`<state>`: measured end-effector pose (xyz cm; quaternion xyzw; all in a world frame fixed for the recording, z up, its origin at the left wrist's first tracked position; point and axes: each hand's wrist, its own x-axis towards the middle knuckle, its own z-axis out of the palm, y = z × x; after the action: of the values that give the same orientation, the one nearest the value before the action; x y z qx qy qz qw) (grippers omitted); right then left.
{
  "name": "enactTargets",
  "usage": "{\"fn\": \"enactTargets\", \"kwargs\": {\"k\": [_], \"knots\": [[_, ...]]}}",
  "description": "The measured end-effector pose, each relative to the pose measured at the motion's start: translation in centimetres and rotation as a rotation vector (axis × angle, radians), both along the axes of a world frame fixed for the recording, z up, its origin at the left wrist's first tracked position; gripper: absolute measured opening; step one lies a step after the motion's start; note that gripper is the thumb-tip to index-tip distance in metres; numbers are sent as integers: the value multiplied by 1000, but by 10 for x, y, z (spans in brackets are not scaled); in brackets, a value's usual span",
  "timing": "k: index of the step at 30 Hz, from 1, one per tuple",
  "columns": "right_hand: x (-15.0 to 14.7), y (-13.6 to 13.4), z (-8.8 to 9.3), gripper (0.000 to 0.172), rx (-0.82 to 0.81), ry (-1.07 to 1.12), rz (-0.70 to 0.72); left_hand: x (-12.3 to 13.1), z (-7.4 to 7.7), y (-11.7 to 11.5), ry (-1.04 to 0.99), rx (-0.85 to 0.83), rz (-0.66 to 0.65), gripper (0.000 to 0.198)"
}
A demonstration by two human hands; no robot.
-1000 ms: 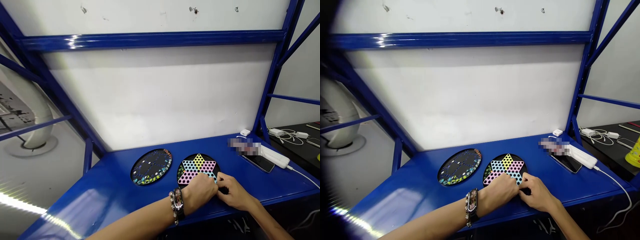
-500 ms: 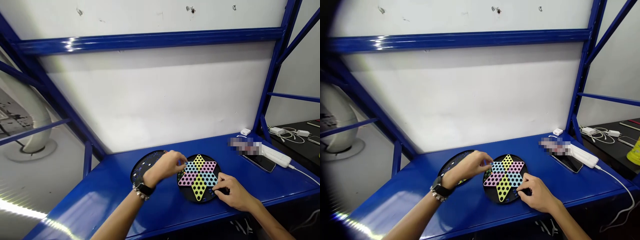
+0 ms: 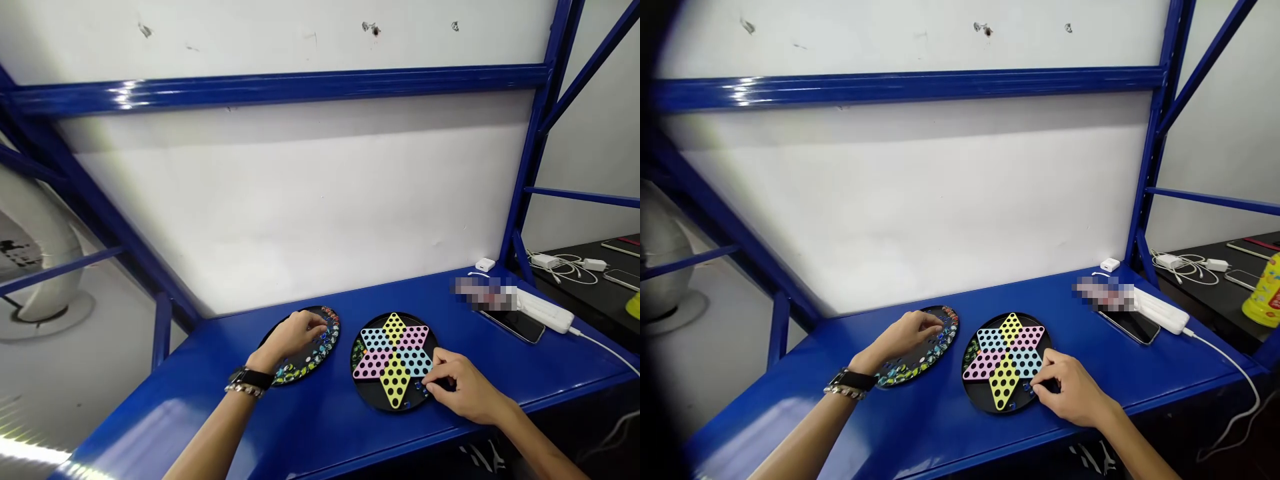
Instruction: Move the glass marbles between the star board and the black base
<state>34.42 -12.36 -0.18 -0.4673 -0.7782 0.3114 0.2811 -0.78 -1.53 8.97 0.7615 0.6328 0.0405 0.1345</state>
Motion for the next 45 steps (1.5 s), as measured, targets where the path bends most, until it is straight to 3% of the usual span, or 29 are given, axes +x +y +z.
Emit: {"fn": "enactTargets", "kwargs": {"k": [5,9,12,19,25,29,32,35,37,40,42,45], "knots": [[0,1,3,23,-6,-9,0,50,12,-35,-111,44,-271,34],[0,1,4,21,7,-10,-1,105,6,-74,-29,45,-570,24],[0,2,3,17,26,-10,-2,132,-4,-88,104,73,-724,21],[2,6,-5,15,44,91,-29,163,-31,-82,350,215,-864,7],[2,6,-6,17,52,122,-68,172,-39,-82,362,254,-866,17],[2,6,-8,17,35,114,-66,164,-34,-86,287,194,-851,14],[2,6,-9,16,14,128,-64,140,-19,-78,129,173,-745,16],[3,5,-9,17,-13,138,-64,91,-3,-52,-2,218,-453,22],[3,5,-8,17,-30,138,-61,49,1,-30,15,255,-209,27],[3,5,-9,17,-36,138,-62,-4,-7,-3,135,118,87,30],[2,5,-11,18,-36,137,-61,-22,-18,5,133,13,110,28],[2,6,-13,19,-34,132,-63,-26,-30,5,70,-50,25,31]]}}
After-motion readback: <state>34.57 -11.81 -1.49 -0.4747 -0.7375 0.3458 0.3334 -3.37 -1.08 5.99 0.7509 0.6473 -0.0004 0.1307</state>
